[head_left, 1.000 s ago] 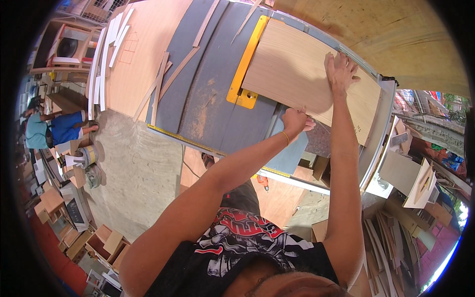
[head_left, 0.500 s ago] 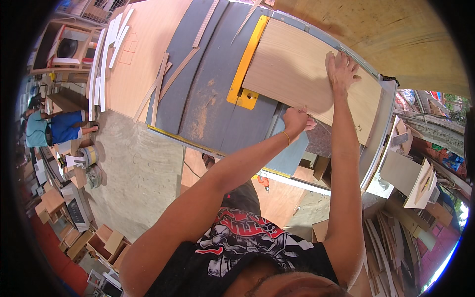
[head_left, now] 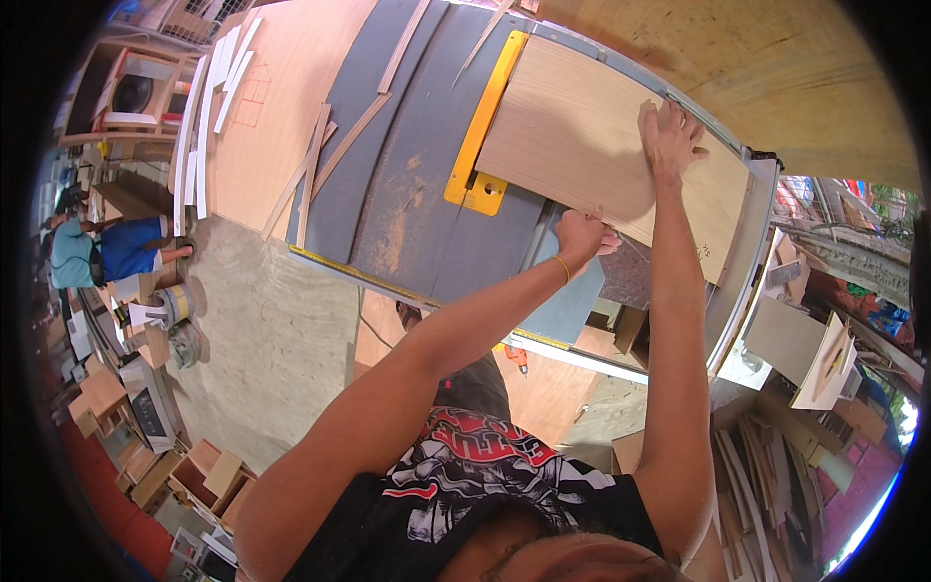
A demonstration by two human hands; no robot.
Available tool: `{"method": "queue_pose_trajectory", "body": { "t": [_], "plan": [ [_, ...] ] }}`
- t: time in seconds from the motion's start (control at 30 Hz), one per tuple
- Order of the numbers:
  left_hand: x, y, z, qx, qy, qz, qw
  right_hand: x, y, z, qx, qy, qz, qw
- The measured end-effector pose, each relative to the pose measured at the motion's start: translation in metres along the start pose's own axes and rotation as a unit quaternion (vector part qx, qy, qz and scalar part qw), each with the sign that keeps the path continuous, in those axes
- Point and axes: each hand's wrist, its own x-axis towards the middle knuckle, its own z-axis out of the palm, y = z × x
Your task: The person uses a table saw to cut rectangular wooden boards. They guide the boards through the saw blade, then lift and inspect the cut pieces before placing them into a wooden cabinet structure.
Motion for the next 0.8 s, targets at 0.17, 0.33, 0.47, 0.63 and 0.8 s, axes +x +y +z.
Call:
{"method": "queue_pose_trajectory", "body": {
  "t": [0.17,0.33,0.47,0.63,0.8],
  "plan": [
    [0.0019,-0.0014,0.0006,-0.003,0.004,0.008,1.0,0.0013,-0.0016,-0.0002,-0.002,-0.005,0.006,1.0],
    [0.0025,0.0006,0.0021,0.008,0.004,0.009,1.0,0.0036,0.0014,0.0013,-0.001,-0.003,0.009,1.0],
    [0.0033,0.0017,0.0026,0.012,0.015,0.008,1.0,0.0044,0.0,0.0012,0.002,-0.005,0.009,1.0],
    [0.0062,0.0007,0.0032,0.02,0.013,0.02,1.0,0.0067,0.0008,0.0035,-0.001,-0.002,0.006,1.0],
    [0.0069,0.0017,0.0044,0.015,0.013,0.021,1.0,0.0081,0.0002,0.0042,-0.004,0.003,0.008,1.0]
  ]
}}
